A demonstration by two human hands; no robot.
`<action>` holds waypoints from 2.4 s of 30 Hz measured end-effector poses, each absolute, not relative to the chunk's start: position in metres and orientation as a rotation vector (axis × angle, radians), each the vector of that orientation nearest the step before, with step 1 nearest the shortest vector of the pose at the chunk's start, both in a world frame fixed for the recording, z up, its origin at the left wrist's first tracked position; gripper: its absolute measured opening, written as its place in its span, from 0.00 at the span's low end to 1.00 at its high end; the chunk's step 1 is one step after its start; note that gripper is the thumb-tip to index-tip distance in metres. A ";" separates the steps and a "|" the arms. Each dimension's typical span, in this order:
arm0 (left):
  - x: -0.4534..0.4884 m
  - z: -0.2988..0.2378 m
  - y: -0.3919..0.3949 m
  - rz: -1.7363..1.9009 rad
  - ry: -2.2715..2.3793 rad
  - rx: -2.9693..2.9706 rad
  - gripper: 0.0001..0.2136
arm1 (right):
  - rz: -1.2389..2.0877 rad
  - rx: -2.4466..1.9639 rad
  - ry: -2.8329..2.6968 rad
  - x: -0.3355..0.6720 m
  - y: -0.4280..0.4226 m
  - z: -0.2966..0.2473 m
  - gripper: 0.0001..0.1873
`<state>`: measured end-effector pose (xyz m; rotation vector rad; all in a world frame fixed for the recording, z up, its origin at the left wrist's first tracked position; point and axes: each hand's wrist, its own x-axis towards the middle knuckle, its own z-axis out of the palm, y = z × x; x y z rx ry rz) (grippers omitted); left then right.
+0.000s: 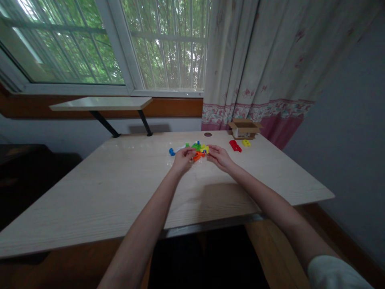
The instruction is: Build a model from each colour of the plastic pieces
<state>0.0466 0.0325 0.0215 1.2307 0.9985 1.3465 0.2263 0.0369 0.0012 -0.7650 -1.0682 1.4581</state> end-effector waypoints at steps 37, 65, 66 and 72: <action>0.050 0.029 0.023 1.264 0.794 1.086 0.15 | 1.716 -0.561 -0.999 0.214 0.019 0.006 0.15; 0.053 0.032 0.020 1.319 0.844 1.148 0.13 | 1.584 -0.736 -0.883 0.212 0.022 0.008 0.13; 0.053 0.032 0.021 1.321 0.842 1.142 0.14 | 1.602 -0.718 -0.866 0.212 0.022 0.009 0.12; 0.052 0.032 0.021 1.317 0.839 1.101 0.15 | 1.693 -0.678 -0.782 0.214 0.022 0.009 0.09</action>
